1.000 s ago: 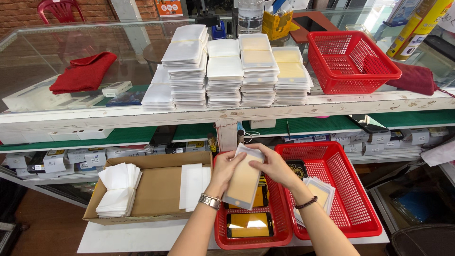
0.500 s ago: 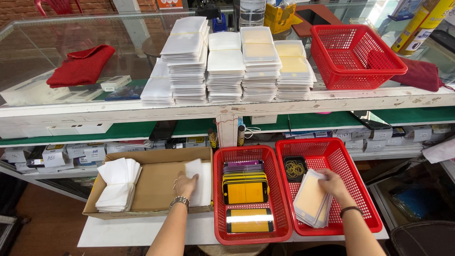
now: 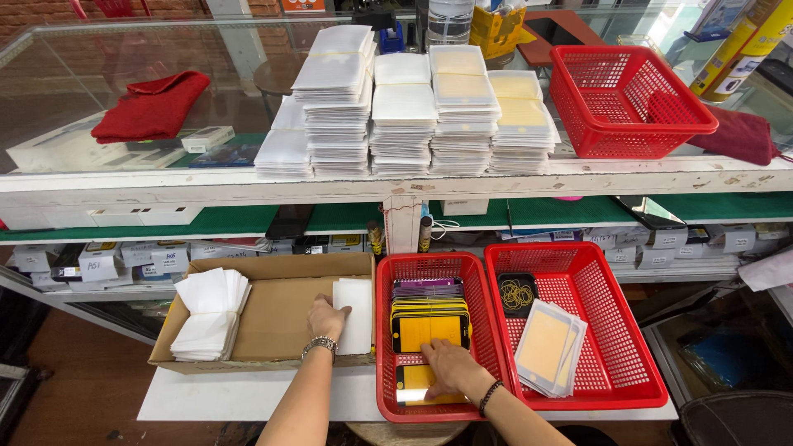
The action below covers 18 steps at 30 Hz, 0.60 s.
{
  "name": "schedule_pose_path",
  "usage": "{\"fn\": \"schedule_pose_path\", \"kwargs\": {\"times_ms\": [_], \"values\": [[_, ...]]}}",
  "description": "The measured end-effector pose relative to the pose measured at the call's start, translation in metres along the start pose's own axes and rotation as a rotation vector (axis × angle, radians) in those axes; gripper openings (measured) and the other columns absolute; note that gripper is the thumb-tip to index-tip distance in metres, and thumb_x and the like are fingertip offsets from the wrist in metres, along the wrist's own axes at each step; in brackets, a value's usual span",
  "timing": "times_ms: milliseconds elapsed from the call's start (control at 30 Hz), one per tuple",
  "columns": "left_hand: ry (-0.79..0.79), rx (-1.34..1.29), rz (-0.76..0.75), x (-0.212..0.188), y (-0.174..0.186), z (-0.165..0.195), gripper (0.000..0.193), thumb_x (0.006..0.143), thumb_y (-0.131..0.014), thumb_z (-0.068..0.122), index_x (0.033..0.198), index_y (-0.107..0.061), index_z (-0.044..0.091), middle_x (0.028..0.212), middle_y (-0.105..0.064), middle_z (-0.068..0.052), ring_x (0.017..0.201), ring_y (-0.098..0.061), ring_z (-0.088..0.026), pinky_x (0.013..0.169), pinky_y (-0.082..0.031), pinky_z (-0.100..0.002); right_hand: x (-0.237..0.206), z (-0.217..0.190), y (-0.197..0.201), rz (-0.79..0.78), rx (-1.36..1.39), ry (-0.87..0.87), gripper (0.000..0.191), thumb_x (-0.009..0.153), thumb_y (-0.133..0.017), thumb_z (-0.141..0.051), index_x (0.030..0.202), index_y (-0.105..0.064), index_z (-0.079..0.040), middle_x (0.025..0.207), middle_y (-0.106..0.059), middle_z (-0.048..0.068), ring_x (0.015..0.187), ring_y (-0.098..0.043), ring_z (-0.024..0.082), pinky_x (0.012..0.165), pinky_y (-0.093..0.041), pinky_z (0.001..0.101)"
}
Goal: The person wraps yellow screen protectors one at a time in white paper sleeves, folding the paper around each protector, and places the wrapped protectors into a red basket, adding them to a growing stack of wrapped units on the counter.
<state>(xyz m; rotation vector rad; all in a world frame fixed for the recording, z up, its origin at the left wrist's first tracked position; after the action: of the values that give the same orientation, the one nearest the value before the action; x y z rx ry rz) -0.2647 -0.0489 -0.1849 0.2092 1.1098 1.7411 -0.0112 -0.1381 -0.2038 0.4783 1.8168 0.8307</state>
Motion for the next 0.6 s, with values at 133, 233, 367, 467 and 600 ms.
{"fn": "schedule_pose_path", "kwargs": {"times_ms": [133,233,367,467,600], "values": [[-0.098,0.064,0.024,0.006,0.013,-0.005,0.046,0.077,-0.086,0.024,0.119,-0.07,0.013,0.118,-0.074,-0.015,0.114,-0.068,-0.034,0.098,-0.054,-0.046,0.001,0.017,-0.005,0.038,0.018,-0.058,0.085,0.072,-0.089,-0.038,0.138,-0.045,-0.006,0.137,-0.054,0.016,0.131,-0.049,0.033,0.114,-0.042,0.0417],[-0.217,0.079,0.134,0.004,0.025,0.003,0.048,0.071,-0.087,0.018,0.114,-0.069,0.009,0.115,-0.072,-0.016,0.111,-0.067,-0.034,0.094,-0.054,-0.046,-0.003,0.027,-0.005,0.074,0.0,-0.086,0.086,0.07,-0.09,-0.041,0.135,-0.046,-0.004,0.137,-0.051,0.016,0.13,-0.05,0.034,0.112,-0.045,0.041],[-0.18,-0.106,0.055,0.003,0.019,0.013,0.037,0.079,-0.085,0.029,0.107,-0.072,0.007,0.105,-0.076,-0.016,0.103,-0.072,-0.031,0.094,-0.055,-0.041,-0.01,0.028,-0.001,0.085,-0.051,-0.081,0.09,0.069,-0.093,-0.043,0.134,-0.046,-0.003,0.135,-0.053,0.015,0.132,-0.047,0.033,0.112,-0.043,0.0415],[-0.139,-0.184,-0.01,0.005,0.011,0.018,0.035,0.084,-0.081,0.033,0.103,-0.072,0.005,0.1,-0.078,-0.015,0.094,-0.075,-0.028,0.089,-0.057,-0.038,-0.012,0.036,0.0,0.027,0.037,-0.091,0.077,0.071,-0.092,-0.044,0.126,-0.053,-0.006,0.135,-0.055,0.013,0.132,-0.047,0.032,0.113,-0.041,0.0411],[-0.275,-0.558,-0.024,0.011,0.017,0.031,0.03,0.083,-0.078,0.022,0.103,-0.068,0.002,0.097,-0.077,-0.011,0.087,-0.074,-0.021,0.079,-0.056,-0.034,-0.012,0.041,0.002,-0.026,0.247,0.07,0.054,0.069,-0.089,-0.031,0.11,-0.062,-0.01,0.119,-0.064,0.009,0.116,-0.059,0.027,0.1,-0.05,0.037]]}}
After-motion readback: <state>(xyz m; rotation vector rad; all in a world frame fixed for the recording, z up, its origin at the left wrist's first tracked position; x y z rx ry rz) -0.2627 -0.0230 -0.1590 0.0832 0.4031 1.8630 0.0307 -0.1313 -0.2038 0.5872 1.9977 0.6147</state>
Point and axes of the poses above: each hand's wrist, its own x-axis towards the middle knuckle, its own y-axis out of the back of the hand, z = x × y, the point moved 7 cm from there along x, towards the middle knuckle
